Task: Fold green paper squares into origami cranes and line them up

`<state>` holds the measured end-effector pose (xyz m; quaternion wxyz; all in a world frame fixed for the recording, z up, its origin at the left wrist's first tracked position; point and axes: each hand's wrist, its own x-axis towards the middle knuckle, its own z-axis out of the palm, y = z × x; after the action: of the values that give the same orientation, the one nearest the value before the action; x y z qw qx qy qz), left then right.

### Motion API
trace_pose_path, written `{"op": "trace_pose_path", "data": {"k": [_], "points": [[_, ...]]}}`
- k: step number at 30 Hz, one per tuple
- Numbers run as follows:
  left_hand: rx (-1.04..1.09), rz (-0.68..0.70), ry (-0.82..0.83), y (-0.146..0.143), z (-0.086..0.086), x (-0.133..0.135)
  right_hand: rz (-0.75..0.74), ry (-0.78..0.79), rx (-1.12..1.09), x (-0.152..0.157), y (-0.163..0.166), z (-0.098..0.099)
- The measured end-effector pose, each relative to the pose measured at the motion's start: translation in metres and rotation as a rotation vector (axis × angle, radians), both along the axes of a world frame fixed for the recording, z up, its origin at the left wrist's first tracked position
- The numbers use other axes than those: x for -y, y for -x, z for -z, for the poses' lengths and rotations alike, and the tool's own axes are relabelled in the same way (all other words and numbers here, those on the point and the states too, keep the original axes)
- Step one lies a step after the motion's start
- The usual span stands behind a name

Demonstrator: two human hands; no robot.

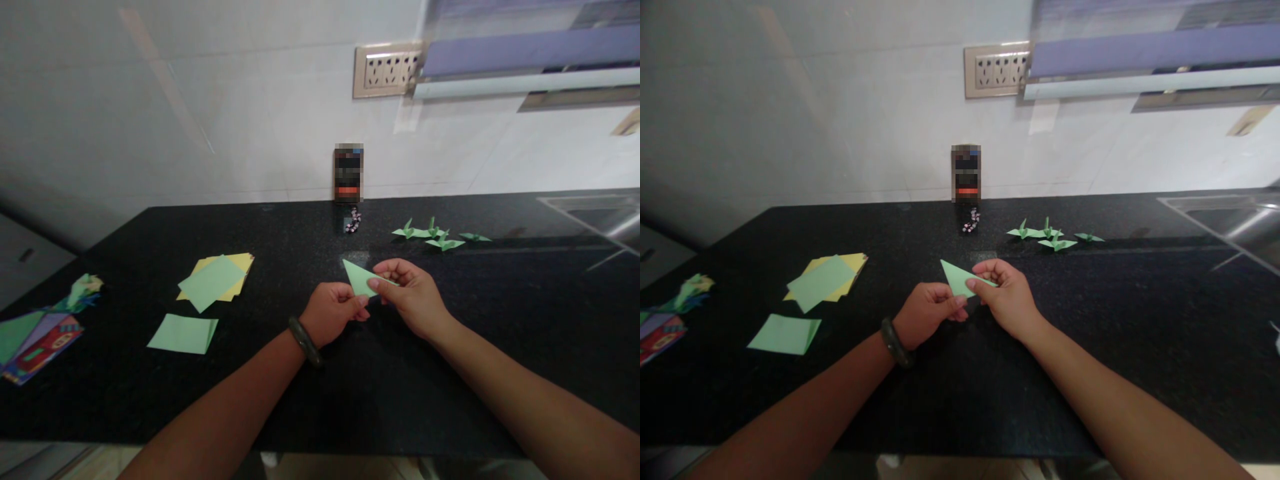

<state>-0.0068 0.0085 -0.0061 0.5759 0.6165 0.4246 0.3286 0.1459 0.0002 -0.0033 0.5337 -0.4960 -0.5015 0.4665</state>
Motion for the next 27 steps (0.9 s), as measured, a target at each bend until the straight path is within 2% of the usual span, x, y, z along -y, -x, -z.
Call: {"op": "trace_pose_path", "data": {"k": [11, 15, 17, 23, 27], "points": [[0.032, 0.011, 0.124, -0.001, 0.0008, -0.0028, -0.001, -0.025, 0.038, -0.0011, -0.0015, 0.0013], [0.053, 0.044, 0.082, 0.0004, -0.0006, -0.0014, -0.002, -0.011, 0.004, -0.0003, -0.0006, 0.0008], [0.082, 0.019, 0.052, 0.001, -0.0018, -0.0007, -0.013, 0.009, -0.045, 0.0002, 0.0001, 0.0012], [0.101, -0.083, -0.012, 0.0013, -0.0042, 0.0, -0.182, 0.102, -0.107, 0.0037, 0.0046, 0.0053], [0.059, -0.072, -0.075, 0.0017, -0.0055, 0.0006, -0.134, 0.125, -0.147, 0.0052, 0.0066, 0.0073]]}}
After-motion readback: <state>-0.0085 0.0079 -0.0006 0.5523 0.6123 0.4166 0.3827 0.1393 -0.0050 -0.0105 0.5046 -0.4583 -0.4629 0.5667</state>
